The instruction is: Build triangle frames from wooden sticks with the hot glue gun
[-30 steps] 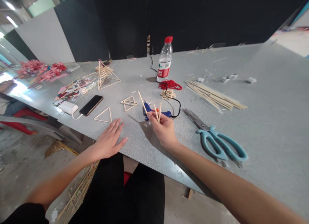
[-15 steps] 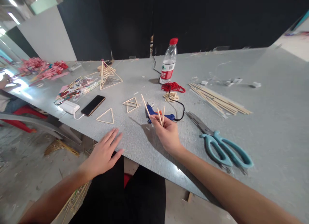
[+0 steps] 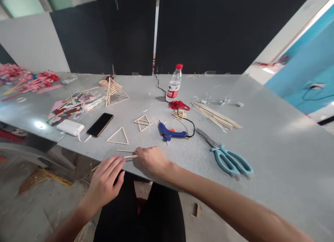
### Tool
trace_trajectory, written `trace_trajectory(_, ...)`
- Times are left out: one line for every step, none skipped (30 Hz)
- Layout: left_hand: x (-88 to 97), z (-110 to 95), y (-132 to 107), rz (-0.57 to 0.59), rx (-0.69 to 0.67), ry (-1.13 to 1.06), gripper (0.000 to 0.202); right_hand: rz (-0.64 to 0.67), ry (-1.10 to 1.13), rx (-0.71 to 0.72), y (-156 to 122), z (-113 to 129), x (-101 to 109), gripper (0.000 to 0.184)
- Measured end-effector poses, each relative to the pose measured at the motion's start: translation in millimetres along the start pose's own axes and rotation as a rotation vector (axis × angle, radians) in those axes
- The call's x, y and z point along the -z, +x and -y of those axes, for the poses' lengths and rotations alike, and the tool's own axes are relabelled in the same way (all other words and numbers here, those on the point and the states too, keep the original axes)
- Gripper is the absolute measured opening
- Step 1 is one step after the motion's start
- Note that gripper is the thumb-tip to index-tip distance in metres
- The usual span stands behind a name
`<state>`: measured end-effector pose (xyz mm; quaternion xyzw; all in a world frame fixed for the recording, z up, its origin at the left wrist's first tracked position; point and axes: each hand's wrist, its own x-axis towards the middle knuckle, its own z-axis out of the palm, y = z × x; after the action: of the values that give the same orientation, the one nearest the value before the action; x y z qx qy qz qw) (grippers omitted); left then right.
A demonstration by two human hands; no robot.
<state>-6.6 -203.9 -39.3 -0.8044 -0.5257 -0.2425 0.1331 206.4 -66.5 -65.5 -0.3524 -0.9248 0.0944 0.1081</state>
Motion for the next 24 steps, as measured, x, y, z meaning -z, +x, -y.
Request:
trace_trajectory(-6.8, 10.6, 2.4, -0.010, 0.010, -0.009, 0.031, 0.014, -0.031, -0.016, 6.5, 5.3, 6.2, 0.027)
trace_trajectory(-12.3, 21.8, 4.9, -0.024, 0.014, -0.019, 0.031, 0.024, -0.059, -0.032, 10.5, 8.9, 13.0, 0.027)
trace_trajectory(-16.0, 33.0, 7.7, -0.041, 0.015, -0.028, 0.030, 0.032, -0.083, -0.048, 11.7, 10.6, 19.8, 0.029)
trace_trajectory(-17.8, 43.2, 11.1, -0.060, 0.013, -0.037, 0.030, 0.037, -0.104, -0.062, 10.0, 10.4, 26.2, 0.030)
trace_trajectory(-17.8, 51.4, 15.1, -0.075, 0.003, -0.046, 0.030, 0.040, -0.121, -0.074, 5.7, 8.4, 31.6, 0.031)
trace_trajectory(-16.5, 56.7, 19.9, -0.087, -0.014, -0.059, 0.029, 0.043, -0.134, -0.086, -1.0, 4.7, 35.6, 0.031)
trace_trajectory(-14.4, 58.6, 25.3, -0.091, -0.041, -0.075, 0.028, 0.047, -0.144, -0.097, -9.4, -0.3, 38.2, 0.031)
trace_trajectory(-12.4, 56.8, 31.1, -0.088, -0.077, -0.095, 0.027, 0.048, -0.151, -0.113, -18.9, -6.2, 39.2, 0.030)
trace_trajectory(-11.2, 51.6, 37.0, -0.077, -0.119, -0.117, 0.026, 0.047, -0.158, -0.136, -28.8, -12.5, 38.8, 0.030)
trace_trajectory(-11.2, 43.6, 42.6, -0.061, -0.164, -0.140, 0.026, 0.041, -0.162, -0.163, -38.6, -18.6, 37.4, 0.029)
trace_trajectory(-12.7, 33.8, 47.6, -0.043, -0.207, -0.161, 0.026, 0.032, -0.164, -0.192, -47.7, -24.1, 35.4, 0.028)
trace_trajectory(-15.7, 23.2, 52.0, -0.025, -0.246, -0.178, 0.026, 0.020, -0.163, -0.221, -55.7, -28.9, 33.2, 0.026)
trace_trajectory(-19.8, 12.9, 55.9, -0.009, -0.279, -0.194, 0.027, 0.005, -0.159, -0.248, -62.5, -32.8, 31.3, 0.025)
trace_trajectory(-24.9, 3.7, 59.2, 0.009, -0.303, -0.205, 0.029, -0.010, -0.150, -0.271, -67.9, -35.8, 30.2, 0.024)
trace_trajectory(-30.4, -3.9, 62.4, 0.033, -0.316, -0.209, 0.032, -0.025, -0.138, -0.289, -72.2, -38.0, 30.1, 0.023)
trace_trajectory(-35.9, -9.6, 65.6, 0.065, -0.320, -0.208, 0.035, -0.039, -0.122, -0.301, -75.5, -39.5, 31.2, 0.022)
trace_trajectory(-41.2, -13.5, 69.0, 0.103, -0.317, -0.204, 0.038, -0.055, -0.103, -0.308, -78.0, -40.5, 33.7, 0.022)
trace_trajectory(-46.1, -15.7, 72.7, 0.141, -0.312, -0.198, 0.041, -0.074, -0.082, -0.314, -79.8, -41.2, 37.3, 0.022)
trace_trajectory(-50.4, -16.4, 76.8, 0.176, -0.306, -0.192, 0.043, -0.095, -0.058, -0.318, -81.0, -41.9, 42.1, 0.023)
trace_trajectory(-54.1, -16.1, 81.3, 0.202, -0.302, -0.187, 0.043, -0.119, -0.031, -0.322, -81.5, -42.7, 47.5, 0.025)
trace_trajectory(-57.3, -14.9, 86.2, 0.220, -0.302, -0.186, 0.042, -0.144, -0.003, -0.325, -81.3, -43.7, 53.4, 0.028)
trace_trajectory(-60.1, -13.3, 91.4, 0.234, -0.304, -0.184, 0.040, -0.167, 0.026, -0.327, -80.3, -44.8, 59.3, 0.032)
trace_trajectory(-62.5, -11.3, 96.9, 0.247, -0.305, -0.182, 0.037, -0.184, 0.055, -0.327, -78.4, -46.0, 64.8, 0.037)
trace_trajectory(-64.4, -9.0, 102.3, 0.263, -0.305, -0.178, 0.034, -0.194, 0.082, -0.324, -75.7, -46.9, 69.7, 0.041)
